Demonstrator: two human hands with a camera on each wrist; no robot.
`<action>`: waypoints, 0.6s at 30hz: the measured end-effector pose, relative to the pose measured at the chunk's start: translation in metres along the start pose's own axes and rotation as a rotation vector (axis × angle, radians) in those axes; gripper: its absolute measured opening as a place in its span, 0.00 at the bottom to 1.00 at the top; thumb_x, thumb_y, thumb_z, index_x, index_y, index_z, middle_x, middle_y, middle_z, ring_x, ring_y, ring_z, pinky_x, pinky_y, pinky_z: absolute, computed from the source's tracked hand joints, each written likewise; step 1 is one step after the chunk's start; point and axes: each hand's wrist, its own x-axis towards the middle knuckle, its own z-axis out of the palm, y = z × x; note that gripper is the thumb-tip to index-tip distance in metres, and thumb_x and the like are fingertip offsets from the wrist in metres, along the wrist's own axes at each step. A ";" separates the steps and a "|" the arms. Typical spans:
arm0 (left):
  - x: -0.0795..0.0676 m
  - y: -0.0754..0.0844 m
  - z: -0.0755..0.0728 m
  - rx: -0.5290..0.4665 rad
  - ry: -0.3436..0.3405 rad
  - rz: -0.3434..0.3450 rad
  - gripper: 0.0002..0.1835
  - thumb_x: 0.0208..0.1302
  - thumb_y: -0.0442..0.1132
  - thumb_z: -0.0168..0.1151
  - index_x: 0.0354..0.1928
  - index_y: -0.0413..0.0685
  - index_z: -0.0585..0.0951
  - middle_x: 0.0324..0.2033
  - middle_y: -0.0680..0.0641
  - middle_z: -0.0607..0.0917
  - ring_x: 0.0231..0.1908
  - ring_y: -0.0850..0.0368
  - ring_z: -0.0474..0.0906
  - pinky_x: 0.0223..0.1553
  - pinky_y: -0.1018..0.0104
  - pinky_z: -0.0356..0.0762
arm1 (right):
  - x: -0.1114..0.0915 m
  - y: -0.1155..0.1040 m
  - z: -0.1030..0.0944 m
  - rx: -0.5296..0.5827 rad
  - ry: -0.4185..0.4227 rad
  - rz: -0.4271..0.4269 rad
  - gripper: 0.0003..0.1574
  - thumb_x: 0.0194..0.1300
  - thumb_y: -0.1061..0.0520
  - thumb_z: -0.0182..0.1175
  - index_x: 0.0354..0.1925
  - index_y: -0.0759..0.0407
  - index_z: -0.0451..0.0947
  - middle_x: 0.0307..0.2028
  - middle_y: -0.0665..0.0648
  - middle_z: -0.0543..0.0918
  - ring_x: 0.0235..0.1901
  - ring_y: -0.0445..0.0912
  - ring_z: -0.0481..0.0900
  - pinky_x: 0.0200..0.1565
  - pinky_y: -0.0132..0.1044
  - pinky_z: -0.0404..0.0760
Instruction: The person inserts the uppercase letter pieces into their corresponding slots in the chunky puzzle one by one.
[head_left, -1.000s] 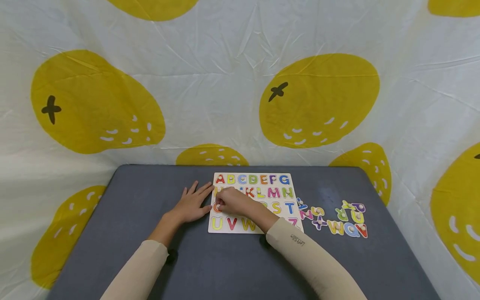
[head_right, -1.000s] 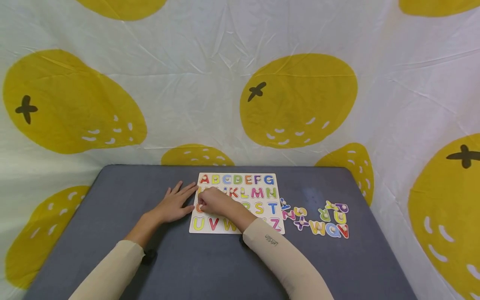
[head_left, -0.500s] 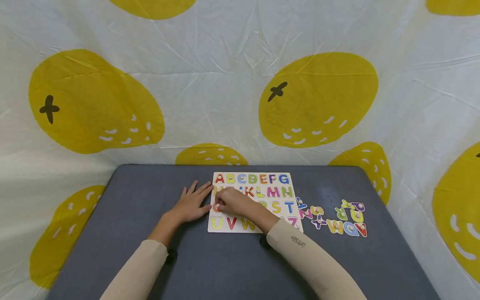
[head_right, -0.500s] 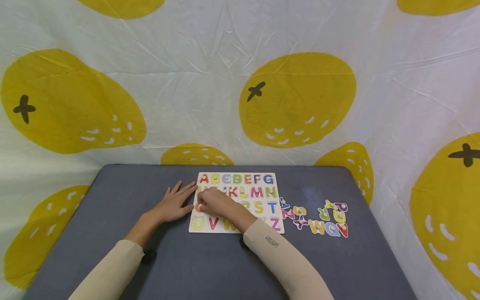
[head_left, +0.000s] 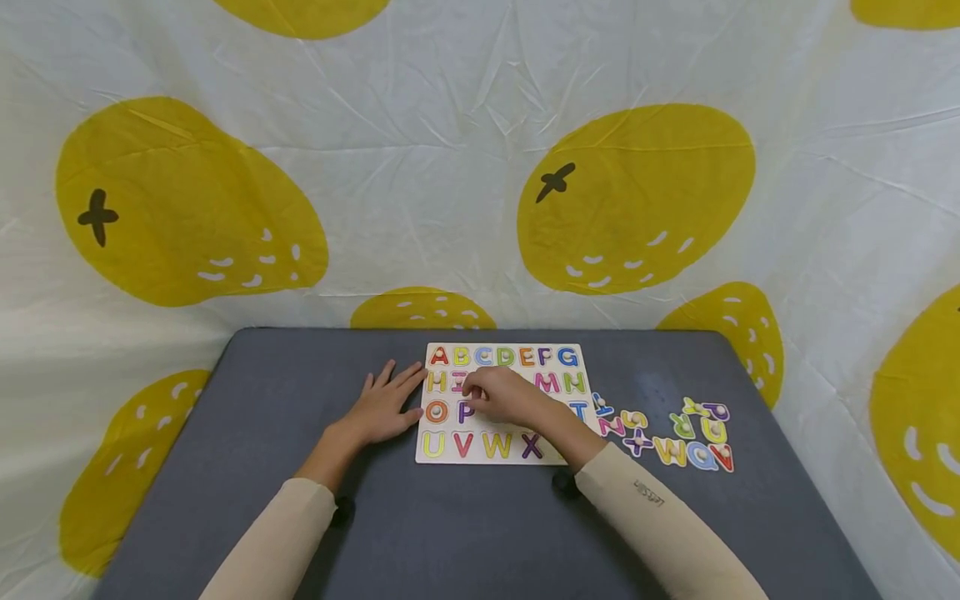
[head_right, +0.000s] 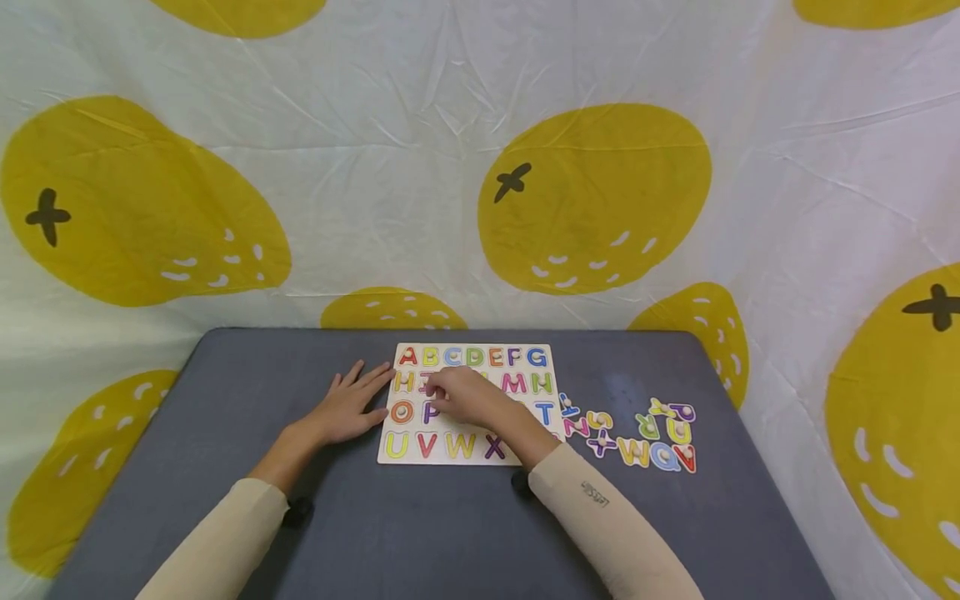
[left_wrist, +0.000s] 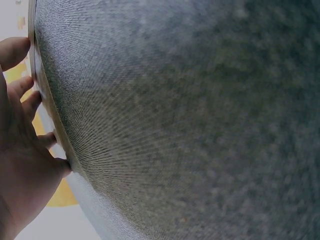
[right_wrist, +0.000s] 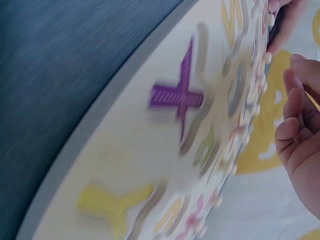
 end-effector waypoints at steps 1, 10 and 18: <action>0.000 0.000 -0.001 -0.001 0.000 -0.001 0.39 0.75 0.59 0.53 0.82 0.55 0.58 0.82 0.48 0.57 0.80 0.30 0.42 0.72 0.21 0.41 | -0.004 0.002 -0.002 0.013 0.008 0.005 0.09 0.70 0.58 0.66 0.47 0.58 0.87 0.36 0.48 0.85 0.34 0.39 0.77 0.40 0.32 0.78; 0.001 0.001 -0.001 0.003 -0.009 -0.004 0.40 0.75 0.60 0.53 0.83 0.56 0.56 0.82 0.48 0.56 0.80 0.30 0.41 0.72 0.22 0.40 | -0.046 0.032 -0.019 0.023 0.070 0.032 0.06 0.69 0.57 0.68 0.44 0.56 0.87 0.32 0.44 0.81 0.31 0.37 0.74 0.38 0.31 0.76; 0.001 0.001 0.001 0.002 -0.013 -0.010 0.40 0.75 0.60 0.53 0.83 0.57 0.56 0.82 0.49 0.56 0.81 0.31 0.41 0.73 0.22 0.40 | -0.093 0.067 -0.040 0.006 0.155 0.084 0.07 0.68 0.61 0.67 0.44 0.60 0.87 0.30 0.45 0.82 0.30 0.36 0.73 0.35 0.31 0.76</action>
